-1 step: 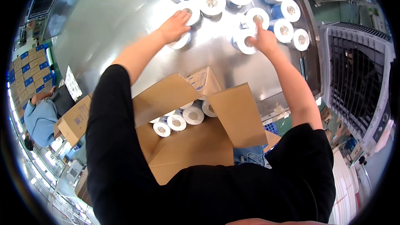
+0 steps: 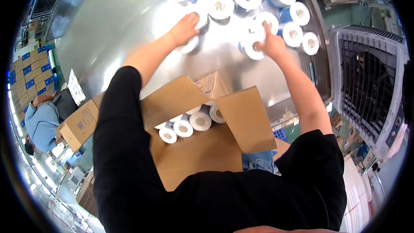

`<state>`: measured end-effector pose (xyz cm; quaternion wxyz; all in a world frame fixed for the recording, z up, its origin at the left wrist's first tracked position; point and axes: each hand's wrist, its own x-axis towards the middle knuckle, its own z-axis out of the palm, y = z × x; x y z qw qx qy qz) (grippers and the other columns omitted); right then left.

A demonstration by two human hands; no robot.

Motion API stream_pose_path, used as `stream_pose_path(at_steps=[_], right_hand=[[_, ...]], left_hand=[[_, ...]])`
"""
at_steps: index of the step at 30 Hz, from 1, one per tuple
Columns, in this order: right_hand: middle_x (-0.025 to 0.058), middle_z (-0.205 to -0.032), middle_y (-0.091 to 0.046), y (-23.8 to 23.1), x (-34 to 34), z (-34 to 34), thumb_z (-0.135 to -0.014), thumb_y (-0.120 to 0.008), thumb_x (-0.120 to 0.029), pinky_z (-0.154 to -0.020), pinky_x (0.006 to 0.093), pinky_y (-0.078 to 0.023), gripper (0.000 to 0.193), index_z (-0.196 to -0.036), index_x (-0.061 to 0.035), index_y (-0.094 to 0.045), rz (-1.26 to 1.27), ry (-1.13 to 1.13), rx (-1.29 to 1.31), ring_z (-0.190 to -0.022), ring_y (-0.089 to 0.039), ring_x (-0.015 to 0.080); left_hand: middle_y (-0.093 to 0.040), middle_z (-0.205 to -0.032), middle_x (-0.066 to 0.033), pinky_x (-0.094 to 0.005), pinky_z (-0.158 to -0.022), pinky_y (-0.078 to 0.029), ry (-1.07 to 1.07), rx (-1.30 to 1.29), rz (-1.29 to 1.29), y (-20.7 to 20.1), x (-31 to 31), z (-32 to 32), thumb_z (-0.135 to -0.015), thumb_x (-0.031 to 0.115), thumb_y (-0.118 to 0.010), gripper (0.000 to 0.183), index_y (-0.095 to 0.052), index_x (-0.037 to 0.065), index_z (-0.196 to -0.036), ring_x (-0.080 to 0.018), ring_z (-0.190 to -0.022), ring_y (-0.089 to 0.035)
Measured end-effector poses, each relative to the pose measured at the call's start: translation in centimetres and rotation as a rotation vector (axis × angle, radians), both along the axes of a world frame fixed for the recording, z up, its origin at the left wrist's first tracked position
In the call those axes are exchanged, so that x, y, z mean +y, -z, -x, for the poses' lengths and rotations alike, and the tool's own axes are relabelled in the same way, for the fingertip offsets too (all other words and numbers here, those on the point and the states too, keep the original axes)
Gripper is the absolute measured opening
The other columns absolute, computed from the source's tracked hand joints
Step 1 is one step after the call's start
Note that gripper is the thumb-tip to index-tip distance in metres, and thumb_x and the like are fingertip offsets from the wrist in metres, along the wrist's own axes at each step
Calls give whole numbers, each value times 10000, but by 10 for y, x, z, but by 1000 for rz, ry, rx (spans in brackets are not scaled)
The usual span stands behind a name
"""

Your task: The person packs rolls of toilet paper into cardboard boxes on a factory floor. They repeatedly pick up rolls from a metal table, place them into a box, and then move the filled box aside. The process involves handling multiple rolls and boxes in a repetitive assembly line manner.

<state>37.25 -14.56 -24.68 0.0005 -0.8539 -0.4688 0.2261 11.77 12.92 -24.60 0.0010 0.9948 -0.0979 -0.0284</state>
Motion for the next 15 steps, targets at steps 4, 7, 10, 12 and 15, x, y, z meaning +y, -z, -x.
stream_pose_path(at_steps=[4, 7, 10, 12, 15], right_hand=[[215, -858, -671, -64, -11, 10, -699, -707, -414, -759, 441, -524, 834, -1367, -12, -411, 23, 48, 91, -842, -660, 376], [155, -777, -679, -144, -24, 12, -730, -749, -355, -653, 355, -515, 736, -1310, 17, -488, -253, 132, 87, -705, -661, 247], [39, -687, -648, -231, -48, 22, -745, -722, -183, -584, 218, -462, 628, -1290, 34, -498, -606, 206, 58, -592, -546, 62], [79, -941, -703, -294, -61, 56, -775, -700, -117, -732, 242, -510, 659, -1362, 5, -428, -655, 144, -73, -830, -652, 113], [152, -1051, -657, -331, -82, 117, -760, -755, -131, -826, 353, -514, 672, -1324, 17, -421, -829, -243, 173, -953, -652, 258]], left_hand=[[-593, -956, -152, -420, -822, -485, -516, 228, 179, -80, -1, 24, -580, 284, -756, 438, -703, 150, -994, -331, -957, -565], [-619, -967, -145, -372, -790, -490, -860, -162, 386, -156, 11, 122, -651, 293, -752, 455, -686, 95, -1055, -283, -908, -593], [-638, -1052, -72, -313, -790, -485, -1193, -294, 997, -269, -7, 224, -783, 151, -635, 328, -645, 21, -1083, -183, -877, -599], [-634, -1081, -70, -300, -783, -478, -1299, -556, 1268, -290, -60, 306, -810, 121, -592, 331, -638, 23, -1122, -173, -887, -597], [-633, -1070, -81, -297, -779, -475, -1659, -303, 1572, -305, -174, 391, -797, 113, -612, 313, -660, 32, -1096, -176, -906, -597]])
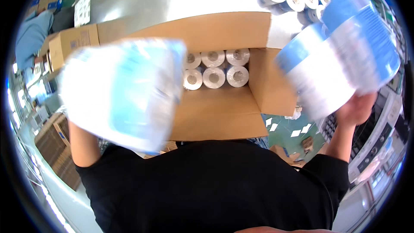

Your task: The person packs rolls of toilet paper into cardboard boxes on a factory floor. They repeatedly pick up rolls from a metal table, place them into a box, and then move the filled box aside. The process involves handling multiple rolls and boxes in a repetitive assembly line manner.

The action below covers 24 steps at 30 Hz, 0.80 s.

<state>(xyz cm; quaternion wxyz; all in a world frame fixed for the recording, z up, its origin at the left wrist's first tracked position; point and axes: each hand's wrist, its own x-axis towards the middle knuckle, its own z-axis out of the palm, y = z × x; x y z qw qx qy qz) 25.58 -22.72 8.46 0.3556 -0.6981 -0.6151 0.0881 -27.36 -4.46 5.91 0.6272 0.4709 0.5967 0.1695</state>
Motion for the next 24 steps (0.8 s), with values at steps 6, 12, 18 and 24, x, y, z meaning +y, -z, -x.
stream_pose_path(at_steps=[6, 12, 18, 24], right_hand=[[155, -726, -630, 46, 30, 181, -806, -671, -246, -587, 441, -506, 705, -1347, -2, -289, 950, -980, -144, -661, -623, 365], [255, -776, -659, 184, 54, 316, -775, -586, -32, -654, 439, -546, 549, -1231, 188, -373, 778, -859, -178, -740, -671, 383], [287, -884, -641, 166, 57, 291, -827, -661, -291, -761, 438, -515, 769, -1382, 107, -307, 901, -1038, 175, -857, -642, 391], [58, -858, -669, 130, 52, 87, -875, -645, -120, -707, 267, -499, 187, -1049, -54, -625, 150, 308, 501, -780, -616, 110]], left_hand=[[-535, -964, -87, -365, -801, -424, 1062, 657, -796, 56, -81, -22, -680, 137, -665, 192, -724, 83, -854, -256, -992, -505], [-529, -1058, -72, -376, -914, -386, 1394, 769, -902, 153, -77, 4, -733, 203, -634, 192, -732, 147, -887, -268, -1106, -449], [-607, -1140, -111, -403, -929, -449, 1589, 744, -196, 101, -36, -33, -761, 352, -725, 384, -702, 206, -1116, -276, -1170, -507], [-608, -1135, -130, -379, -894, -464, 975, 99, -809, 33, 55, -218, -816, 189, -677, 321, -624, 89, -1117, -313, -1044, -573]])
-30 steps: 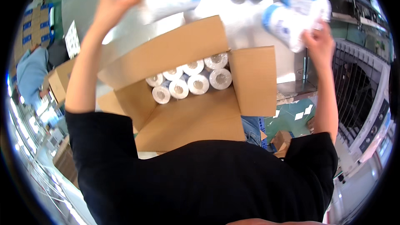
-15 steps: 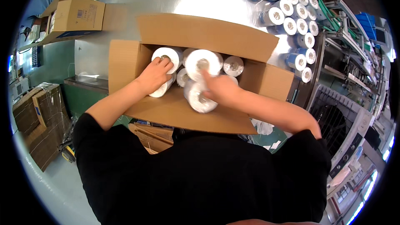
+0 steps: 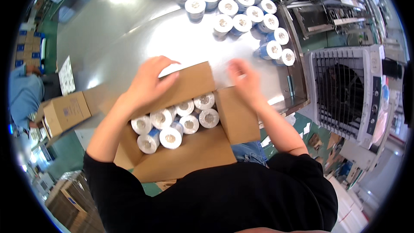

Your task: The person packs rolls of toilet paper into cardboard boxes on a factory floor. They repeatedly pick up rolls from a metal table, place them into a box, and then move the filled box aside. The process involves handling multiple rolls and boxes in a repetitive assembly line manner.

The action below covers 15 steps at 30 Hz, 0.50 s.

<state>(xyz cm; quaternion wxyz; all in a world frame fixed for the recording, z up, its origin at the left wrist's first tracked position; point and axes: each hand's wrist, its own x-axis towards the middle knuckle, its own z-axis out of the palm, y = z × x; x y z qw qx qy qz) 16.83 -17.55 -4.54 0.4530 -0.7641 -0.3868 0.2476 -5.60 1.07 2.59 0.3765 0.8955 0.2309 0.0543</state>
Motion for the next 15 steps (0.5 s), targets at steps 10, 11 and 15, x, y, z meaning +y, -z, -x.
stream_pose_path(at_steps=[10, 11, 15], right_hand=[[143, -807, -647, 146, -45, -251, -824, -675, -405, -399, 318, -525, 876, -1375, 99, -218, 677, 717, 224, -512, -665, 257], [144, -815, -645, 150, -41, -261, -826, -671, -409, -400, 325, -531, 886, -1378, 99, -200, 688, 744, 274, -514, -666, 264], [195, -853, -630, 204, -35, -285, -784, -712, -378, -408, 337, -538, 954, -1354, 138, -147, 547, 776, 210, -507, -646, 276]], left_hand=[[-368, -1424, -159, -454, -1109, -269, 493, 315, -718, 204, 119, -281, -671, 226, -777, 584, -577, 241, -1220, -326, -1365, -291], [-378, -1414, -156, -445, -1108, -276, 508, 329, -726, 216, 122, -300, -666, 216, -773, 587, -572, 249, -1216, -336, -1348, -312], [-438, -1334, -157, -427, -1081, -314, 540, 443, -666, 235, 119, -347, -641, 217, -766, 632, -549, 284, -1230, -341, -1270, -395]])
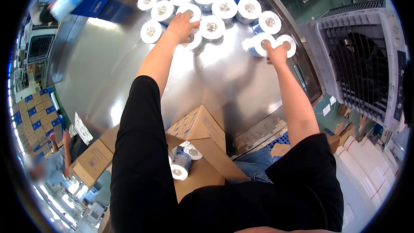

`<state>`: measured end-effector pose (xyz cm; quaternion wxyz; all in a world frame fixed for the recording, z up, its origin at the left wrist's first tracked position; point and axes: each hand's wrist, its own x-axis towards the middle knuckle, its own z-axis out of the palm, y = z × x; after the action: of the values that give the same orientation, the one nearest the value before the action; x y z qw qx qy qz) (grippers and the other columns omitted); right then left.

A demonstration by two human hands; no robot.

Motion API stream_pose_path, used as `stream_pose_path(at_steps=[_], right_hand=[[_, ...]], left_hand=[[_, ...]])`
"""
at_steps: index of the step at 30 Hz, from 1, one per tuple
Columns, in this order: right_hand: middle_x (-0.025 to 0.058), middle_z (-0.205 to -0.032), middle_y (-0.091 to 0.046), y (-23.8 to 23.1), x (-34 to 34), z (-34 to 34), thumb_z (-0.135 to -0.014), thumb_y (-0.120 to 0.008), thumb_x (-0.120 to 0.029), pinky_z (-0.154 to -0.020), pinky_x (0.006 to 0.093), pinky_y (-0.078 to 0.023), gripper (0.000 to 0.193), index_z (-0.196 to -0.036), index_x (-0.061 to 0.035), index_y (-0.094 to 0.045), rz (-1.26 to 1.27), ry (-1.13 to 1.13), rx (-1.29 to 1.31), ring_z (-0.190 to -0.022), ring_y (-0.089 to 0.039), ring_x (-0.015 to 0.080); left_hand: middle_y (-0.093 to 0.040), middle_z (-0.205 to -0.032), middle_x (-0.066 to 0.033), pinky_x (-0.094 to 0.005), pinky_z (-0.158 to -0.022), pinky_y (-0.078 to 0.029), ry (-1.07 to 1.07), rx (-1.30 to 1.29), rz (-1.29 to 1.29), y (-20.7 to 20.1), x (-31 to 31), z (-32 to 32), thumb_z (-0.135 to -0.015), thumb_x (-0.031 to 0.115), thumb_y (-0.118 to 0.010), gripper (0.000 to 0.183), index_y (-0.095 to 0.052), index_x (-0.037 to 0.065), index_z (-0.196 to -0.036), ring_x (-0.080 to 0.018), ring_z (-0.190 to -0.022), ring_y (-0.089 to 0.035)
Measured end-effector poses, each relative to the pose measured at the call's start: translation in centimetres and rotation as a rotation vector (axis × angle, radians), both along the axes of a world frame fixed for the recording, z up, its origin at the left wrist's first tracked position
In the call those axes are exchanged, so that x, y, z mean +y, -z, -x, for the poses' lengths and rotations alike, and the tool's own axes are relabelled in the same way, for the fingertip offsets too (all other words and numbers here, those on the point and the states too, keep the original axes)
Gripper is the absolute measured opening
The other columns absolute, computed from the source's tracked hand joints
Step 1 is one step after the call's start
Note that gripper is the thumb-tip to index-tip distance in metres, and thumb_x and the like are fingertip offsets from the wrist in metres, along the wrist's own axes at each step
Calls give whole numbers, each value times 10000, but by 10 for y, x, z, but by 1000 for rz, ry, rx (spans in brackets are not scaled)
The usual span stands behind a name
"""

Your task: The person packs rolls of toilet paper into cardboard boxes on a factory floor. They repeatedly pick up rolls from a metal table, place them into a box, and then move the filled box aside. The process involves handling multiple rolls and boxes in a repetitive assembly line manner.

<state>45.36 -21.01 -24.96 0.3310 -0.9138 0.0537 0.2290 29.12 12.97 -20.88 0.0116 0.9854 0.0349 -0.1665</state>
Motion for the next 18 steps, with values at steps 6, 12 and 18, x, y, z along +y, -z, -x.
stream_pose_path(at_steps=[6, 12, 18], right_hand=[[263, -880, -660, 43, -32, 6, -741, -728, -353, -702, 408, -533, 780, -1265, 99, -368, 96, -276, -292, -775, -672, 367], [249, -961, -653, 16, -85, 94, -676, -782, -334, -795, 431, -508, 886, -1393, -38, -353, 75, -688, -102, -908, -644, 395], [130, -779, -649, -81, -108, 97, -710, -799, -381, -650, 318, -496, 831, -1349, 19, -451, 38, -540, -261, -701, -603, 182]], left_hand=[[-539, -1113, -169, -429, -924, -451, -78, -56, 40, 20, 5, 15, -679, 300, -743, 419, -676, 180, -1074, -337, -1108, -500], [-622, -993, -162, -391, -870, -478, -311, 63, 259, -49, -20, 88, -659, 424, -748, 492, -705, 150, -1066, -308, -980, -578], [-651, -996, -44, -292, -762, -496, -897, -576, 1044, -232, -40, 257, -791, 180, -702, 357, -653, 6, -1099, -141, -856, -610]])
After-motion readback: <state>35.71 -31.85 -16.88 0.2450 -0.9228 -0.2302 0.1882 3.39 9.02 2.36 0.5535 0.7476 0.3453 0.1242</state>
